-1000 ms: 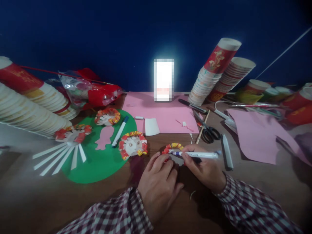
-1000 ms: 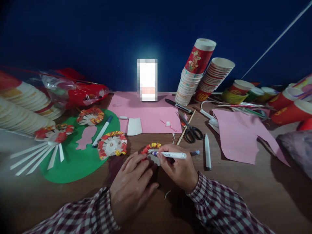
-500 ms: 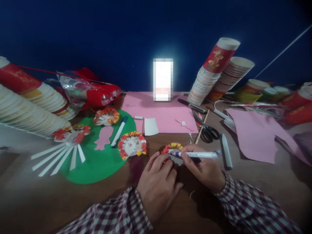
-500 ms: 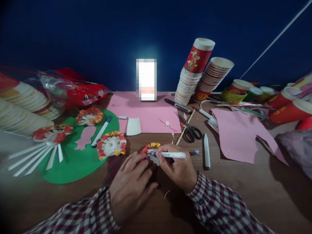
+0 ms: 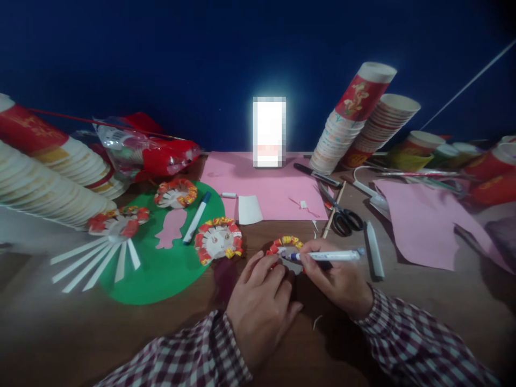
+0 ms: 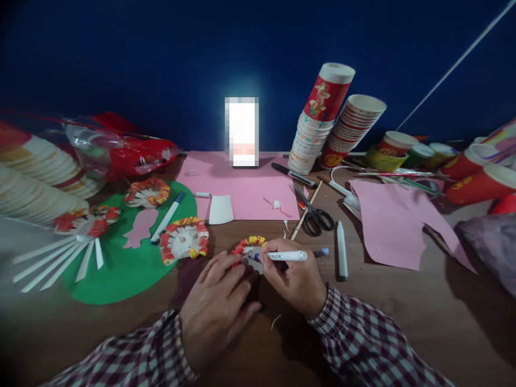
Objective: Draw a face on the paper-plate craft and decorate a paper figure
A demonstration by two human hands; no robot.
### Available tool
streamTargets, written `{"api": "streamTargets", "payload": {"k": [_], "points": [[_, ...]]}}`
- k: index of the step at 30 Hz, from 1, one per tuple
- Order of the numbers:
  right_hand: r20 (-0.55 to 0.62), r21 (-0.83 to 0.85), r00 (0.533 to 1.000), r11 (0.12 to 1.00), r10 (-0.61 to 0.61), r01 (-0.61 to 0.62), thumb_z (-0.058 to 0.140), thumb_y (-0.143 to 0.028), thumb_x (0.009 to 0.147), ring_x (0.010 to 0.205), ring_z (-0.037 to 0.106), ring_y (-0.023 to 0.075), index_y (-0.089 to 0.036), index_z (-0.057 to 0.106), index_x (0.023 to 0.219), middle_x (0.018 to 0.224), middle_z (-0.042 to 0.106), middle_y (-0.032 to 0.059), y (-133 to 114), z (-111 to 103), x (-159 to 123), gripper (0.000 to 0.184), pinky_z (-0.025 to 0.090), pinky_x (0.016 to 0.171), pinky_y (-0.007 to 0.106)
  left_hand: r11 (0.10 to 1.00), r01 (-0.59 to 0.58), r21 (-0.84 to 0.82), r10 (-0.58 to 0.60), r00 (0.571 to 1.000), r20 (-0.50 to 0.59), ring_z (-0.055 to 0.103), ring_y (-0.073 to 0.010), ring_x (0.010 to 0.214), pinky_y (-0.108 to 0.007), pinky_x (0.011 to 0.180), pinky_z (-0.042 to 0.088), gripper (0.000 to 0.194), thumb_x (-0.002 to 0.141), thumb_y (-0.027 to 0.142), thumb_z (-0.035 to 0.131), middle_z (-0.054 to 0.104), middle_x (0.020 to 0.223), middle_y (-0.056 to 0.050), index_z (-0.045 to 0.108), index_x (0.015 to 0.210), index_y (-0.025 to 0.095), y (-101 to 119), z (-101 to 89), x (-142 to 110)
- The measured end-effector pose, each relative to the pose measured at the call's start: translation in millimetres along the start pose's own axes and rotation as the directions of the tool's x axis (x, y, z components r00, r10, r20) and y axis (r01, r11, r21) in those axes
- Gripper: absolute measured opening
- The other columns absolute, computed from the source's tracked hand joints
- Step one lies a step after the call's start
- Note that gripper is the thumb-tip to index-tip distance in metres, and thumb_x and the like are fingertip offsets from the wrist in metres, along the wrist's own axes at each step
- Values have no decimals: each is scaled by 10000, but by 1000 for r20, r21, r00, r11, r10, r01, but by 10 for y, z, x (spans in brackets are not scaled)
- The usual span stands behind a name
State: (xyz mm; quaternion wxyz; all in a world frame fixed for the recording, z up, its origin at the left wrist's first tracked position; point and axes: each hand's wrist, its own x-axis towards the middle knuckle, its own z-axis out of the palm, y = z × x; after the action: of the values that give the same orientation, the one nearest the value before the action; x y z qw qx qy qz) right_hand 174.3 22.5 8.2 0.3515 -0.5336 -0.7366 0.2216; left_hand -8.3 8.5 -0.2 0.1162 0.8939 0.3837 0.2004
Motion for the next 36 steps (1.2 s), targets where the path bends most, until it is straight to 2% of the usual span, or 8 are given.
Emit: {"api": "streamTargets", "payload": {"k": [17,36], "points": [[4,-7,999,999,49,-49,466,-251,883,608,570,132,-180,563,823,696,602,14,-4,12,-6,134,451,567,252,1000,4,6,-4,1000,11,405,-235,1166,-437,1095,235,294,826,364,582,586,1046,-39,584,1031,153,9,-7,9],[-81,-80,996,996,40,-46,480,-247,872,593,578,133,-181,571,794,668,612,12,-15,-2,1,136,441,529,238,1000,4,13,-5,1000,15,413,-233,1163,-433,1098,233,285,830,369,574,592,1033,-40,594,1017,155,8,-9,12]]}}
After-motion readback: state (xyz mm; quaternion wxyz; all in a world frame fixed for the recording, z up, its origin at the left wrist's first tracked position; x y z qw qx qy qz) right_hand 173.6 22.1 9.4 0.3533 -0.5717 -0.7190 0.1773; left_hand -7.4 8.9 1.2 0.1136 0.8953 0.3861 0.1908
